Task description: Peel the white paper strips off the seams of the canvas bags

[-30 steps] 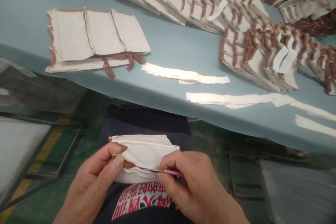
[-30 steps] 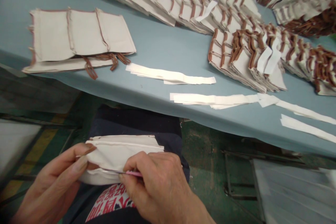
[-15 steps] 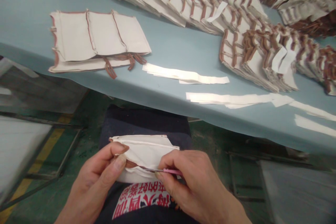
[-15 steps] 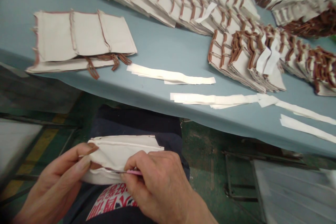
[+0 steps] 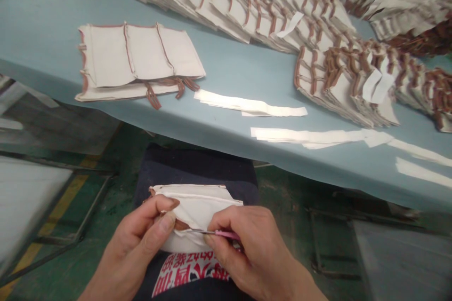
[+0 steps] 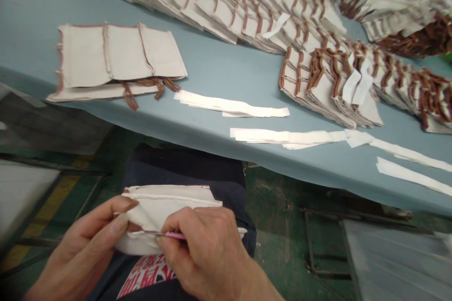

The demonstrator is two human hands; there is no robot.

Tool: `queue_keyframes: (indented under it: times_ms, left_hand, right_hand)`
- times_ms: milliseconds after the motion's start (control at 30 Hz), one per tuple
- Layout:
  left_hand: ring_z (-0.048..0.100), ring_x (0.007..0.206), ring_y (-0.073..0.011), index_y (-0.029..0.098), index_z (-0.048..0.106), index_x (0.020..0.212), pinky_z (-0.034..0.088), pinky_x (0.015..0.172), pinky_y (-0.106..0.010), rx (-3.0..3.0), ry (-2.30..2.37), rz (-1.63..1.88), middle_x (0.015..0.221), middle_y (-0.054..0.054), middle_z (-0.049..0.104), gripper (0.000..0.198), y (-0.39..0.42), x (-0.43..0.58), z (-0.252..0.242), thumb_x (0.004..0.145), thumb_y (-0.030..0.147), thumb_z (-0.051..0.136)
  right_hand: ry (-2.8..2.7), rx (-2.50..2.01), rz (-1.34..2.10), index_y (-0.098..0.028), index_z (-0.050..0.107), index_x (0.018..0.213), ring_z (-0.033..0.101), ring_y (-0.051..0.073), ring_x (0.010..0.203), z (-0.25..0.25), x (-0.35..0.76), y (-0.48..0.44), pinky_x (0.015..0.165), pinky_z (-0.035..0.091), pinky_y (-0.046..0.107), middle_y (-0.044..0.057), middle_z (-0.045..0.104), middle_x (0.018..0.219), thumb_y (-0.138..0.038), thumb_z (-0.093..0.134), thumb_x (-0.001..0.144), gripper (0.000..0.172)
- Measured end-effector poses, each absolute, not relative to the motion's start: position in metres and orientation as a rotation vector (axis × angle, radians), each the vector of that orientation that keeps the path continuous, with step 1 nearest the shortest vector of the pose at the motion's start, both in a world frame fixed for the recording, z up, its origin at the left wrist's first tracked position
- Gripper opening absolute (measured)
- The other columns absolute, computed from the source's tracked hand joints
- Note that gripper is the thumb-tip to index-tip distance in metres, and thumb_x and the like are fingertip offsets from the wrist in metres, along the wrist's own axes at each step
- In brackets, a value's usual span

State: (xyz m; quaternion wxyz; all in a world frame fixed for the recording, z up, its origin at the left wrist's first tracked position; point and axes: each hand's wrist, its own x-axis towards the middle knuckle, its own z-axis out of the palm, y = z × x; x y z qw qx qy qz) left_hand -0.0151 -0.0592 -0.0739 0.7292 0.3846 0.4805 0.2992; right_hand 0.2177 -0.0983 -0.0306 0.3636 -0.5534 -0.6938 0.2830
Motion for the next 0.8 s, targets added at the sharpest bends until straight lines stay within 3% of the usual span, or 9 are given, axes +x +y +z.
queue_keyframes:
  times_ms: [200,333,467,533,667,800]
  left_hand:
    - [0.063,0.074,-0.0164,0.022,0.077,0.094,0.057,0.066,-0.018,0.748,1.054,0.582,0.087,-0.002,0.076,0.050,-0.067,-0.008,-0.079,0.092,0.071,0.088]
    - [0.058,0.069,-0.0153,0.022,0.074,0.089,0.054,0.063,-0.020,0.721,1.082,0.564,0.082,0.000,0.070,0.055,-0.080,0.007,-0.084,0.088,0.075,0.089]
    - [0.059,0.063,-0.0177,0.021,0.079,0.085,0.054,0.058,-0.024,0.747,1.110,0.530,0.070,-0.001,0.068,0.061,-0.095,0.027,-0.079,0.077,0.080,0.094]
    - [0.062,0.063,-0.0181,0.021,0.079,0.082,0.054,0.058,-0.023,0.723,1.172,0.576,0.072,-0.001,0.071,0.062,-0.096,0.031,-0.072,0.077,0.082,0.092]
    - [0.069,0.068,-0.0201,0.021,0.077,0.080,0.058,0.064,-0.023,0.773,1.252,0.687,0.075,-0.002,0.075,0.054,-0.086,0.027,-0.057,0.080,0.073,0.094]
    - [0.069,0.067,-0.0198,0.022,0.077,0.075,0.058,0.063,-0.022,0.870,1.322,0.740,0.075,-0.001,0.075,0.047,-0.078,0.021,-0.052,0.080,0.065,0.096]
  right_hand:
    - [-1.748,-1.364,0.524,-0.023,0.067,0.087,0.064,0.012,0.050,-0.050,0.209,-0.106,0.056,0.044,0.025,-0.002,0.074,0.064,-0.030,0.058,0.116,0.031]
    - [-1.634,-1.333,0.463,-0.024,0.066,0.095,0.067,0.013,0.053,-0.056,0.194,-0.107,0.056,0.049,0.024,-0.002,0.075,0.068,-0.030,0.059,0.117,0.024]
    - [-1.334,-1.260,0.565,-0.027,0.066,0.105,0.059,0.010,0.050,-0.052,0.183,-0.100,0.050,0.044,0.021,-0.004,0.075,0.076,-0.032,0.062,0.116,0.013]
    - [-1.233,-1.297,0.643,-0.026,0.067,0.106,0.053,0.010,0.047,-0.050,0.188,-0.096,0.046,0.040,0.020,-0.007,0.067,0.070,-0.032,0.066,0.111,0.008]
    - [-1.285,-1.440,0.779,-0.025,0.066,0.092,0.046,0.008,0.043,-0.051,0.205,-0.095,0.042,0.034,0.018,-0.012,0.055,0.058,-0.019,0.067,0.101,0.011]
    - [-1.533,-1.405,0.553,-0.024,0.066,0.093,0.060,0.009,0.049,-0.051,0.210,-0.104,0.051,0.044,0.019,-0.008,0.069,0.066,-0.014,0.064,0.096,0.011]
